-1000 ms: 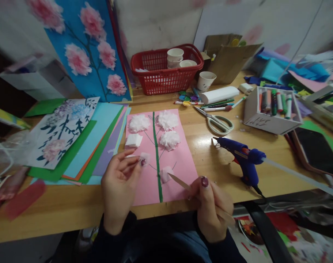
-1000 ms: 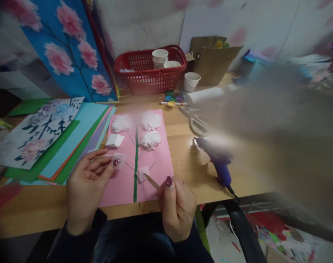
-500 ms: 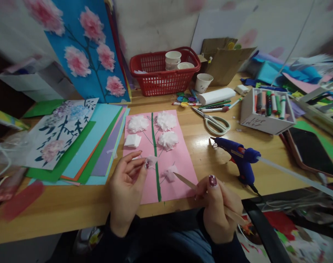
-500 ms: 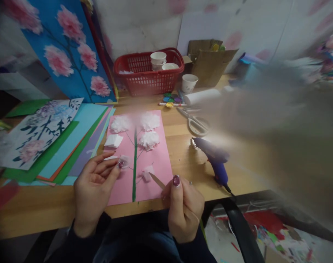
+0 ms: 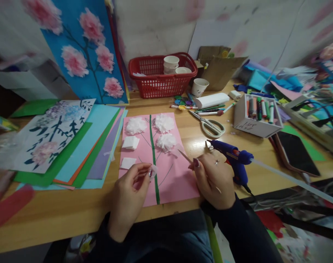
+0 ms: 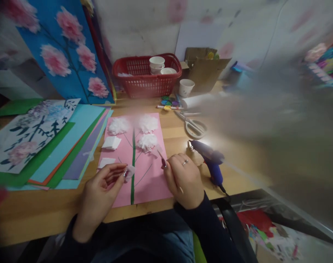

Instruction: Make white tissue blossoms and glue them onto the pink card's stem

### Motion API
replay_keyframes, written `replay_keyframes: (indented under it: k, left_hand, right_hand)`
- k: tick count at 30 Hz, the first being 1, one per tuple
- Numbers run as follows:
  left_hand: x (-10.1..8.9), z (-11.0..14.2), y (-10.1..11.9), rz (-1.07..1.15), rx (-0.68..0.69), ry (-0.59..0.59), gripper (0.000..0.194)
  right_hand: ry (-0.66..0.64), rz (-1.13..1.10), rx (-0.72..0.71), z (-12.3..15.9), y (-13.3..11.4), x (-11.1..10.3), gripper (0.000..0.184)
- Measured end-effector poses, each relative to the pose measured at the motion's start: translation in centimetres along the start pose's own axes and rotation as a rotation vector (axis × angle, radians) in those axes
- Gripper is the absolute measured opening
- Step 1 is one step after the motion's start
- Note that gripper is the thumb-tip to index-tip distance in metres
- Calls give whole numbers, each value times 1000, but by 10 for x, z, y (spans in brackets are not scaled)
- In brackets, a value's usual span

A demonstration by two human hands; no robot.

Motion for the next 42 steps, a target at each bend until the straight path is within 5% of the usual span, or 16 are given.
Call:
replay_keyframes:
  k: [27,36,42]
  left_hand:
    - [-1,-2,1,-148,-22,-145,13]
    - [1,-3,-2,-115,-37,-146,15]
    - [3,-5,-5,12,-77,-85,17]
  right_hand:
    - [-96,-312,343,-29,26,26,35]
    - [187,-690,577,-21,44,24,43]
    - [281,-789,480,1,21,9,47]
Point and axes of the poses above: each hand's wrist, its own z-axis away from the middle knuckle, its own x-axis out of the palm, y = z × x, the point moved 4 cm from there along -z, towards the middle knuckle, and after that the axes turned 10 degrees about -y, right-handed, at the moved point
